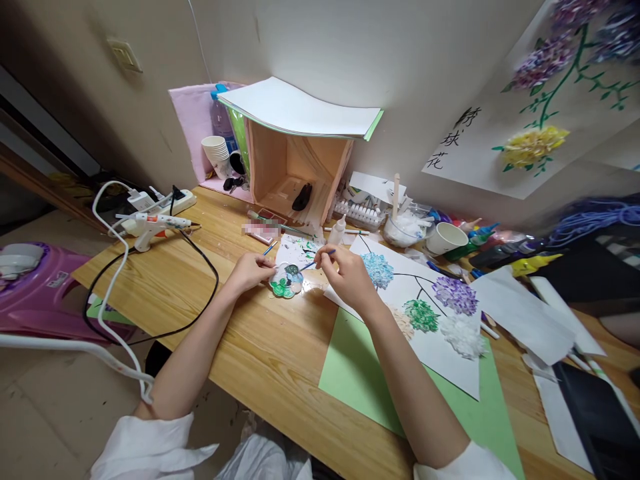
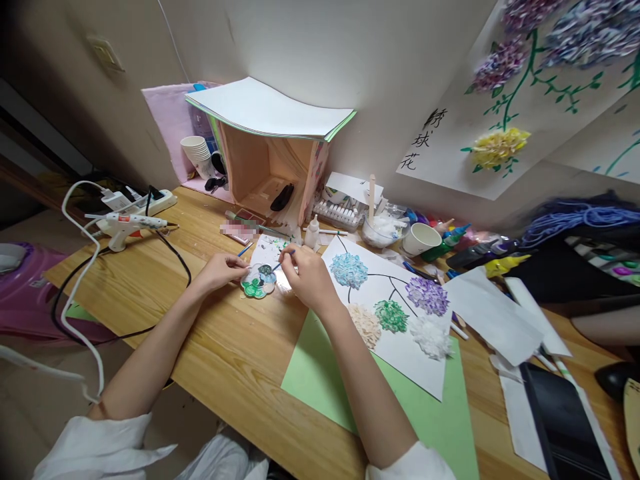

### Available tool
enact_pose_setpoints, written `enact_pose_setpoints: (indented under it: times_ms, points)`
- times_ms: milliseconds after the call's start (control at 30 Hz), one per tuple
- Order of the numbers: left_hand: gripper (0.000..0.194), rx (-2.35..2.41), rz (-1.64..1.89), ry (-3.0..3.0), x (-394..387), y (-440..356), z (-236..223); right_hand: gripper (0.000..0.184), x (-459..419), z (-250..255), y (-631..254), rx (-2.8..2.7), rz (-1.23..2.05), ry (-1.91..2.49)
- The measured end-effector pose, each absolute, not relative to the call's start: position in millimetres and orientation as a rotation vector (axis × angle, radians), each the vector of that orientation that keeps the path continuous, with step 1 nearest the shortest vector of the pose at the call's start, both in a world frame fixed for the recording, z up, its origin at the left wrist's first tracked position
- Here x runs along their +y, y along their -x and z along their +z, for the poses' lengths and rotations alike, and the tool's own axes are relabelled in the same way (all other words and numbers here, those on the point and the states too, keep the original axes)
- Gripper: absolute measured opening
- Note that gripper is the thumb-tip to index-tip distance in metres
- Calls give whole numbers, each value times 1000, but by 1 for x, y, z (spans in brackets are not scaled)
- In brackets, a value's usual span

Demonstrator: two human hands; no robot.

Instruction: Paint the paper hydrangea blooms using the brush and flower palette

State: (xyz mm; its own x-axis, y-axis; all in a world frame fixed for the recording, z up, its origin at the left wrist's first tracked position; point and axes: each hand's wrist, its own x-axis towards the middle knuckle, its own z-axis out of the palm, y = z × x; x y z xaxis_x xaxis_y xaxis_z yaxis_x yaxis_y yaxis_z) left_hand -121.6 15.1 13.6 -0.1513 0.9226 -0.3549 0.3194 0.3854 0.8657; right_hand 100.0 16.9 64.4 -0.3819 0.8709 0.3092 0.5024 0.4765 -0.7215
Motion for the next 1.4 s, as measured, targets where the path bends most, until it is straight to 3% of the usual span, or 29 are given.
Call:
enact_pose_setpoints:
  times_ms: [433, 1400]
  points:
    - [19, 1589, 862, -1100, 15, 122, 17, 32, 26, 62, -111, -1874, 790, 1144]
    - [18, 1580, 853, -1079, 15, 121, 17, 30, 26, 64, -115, -1739, 716, 1084]
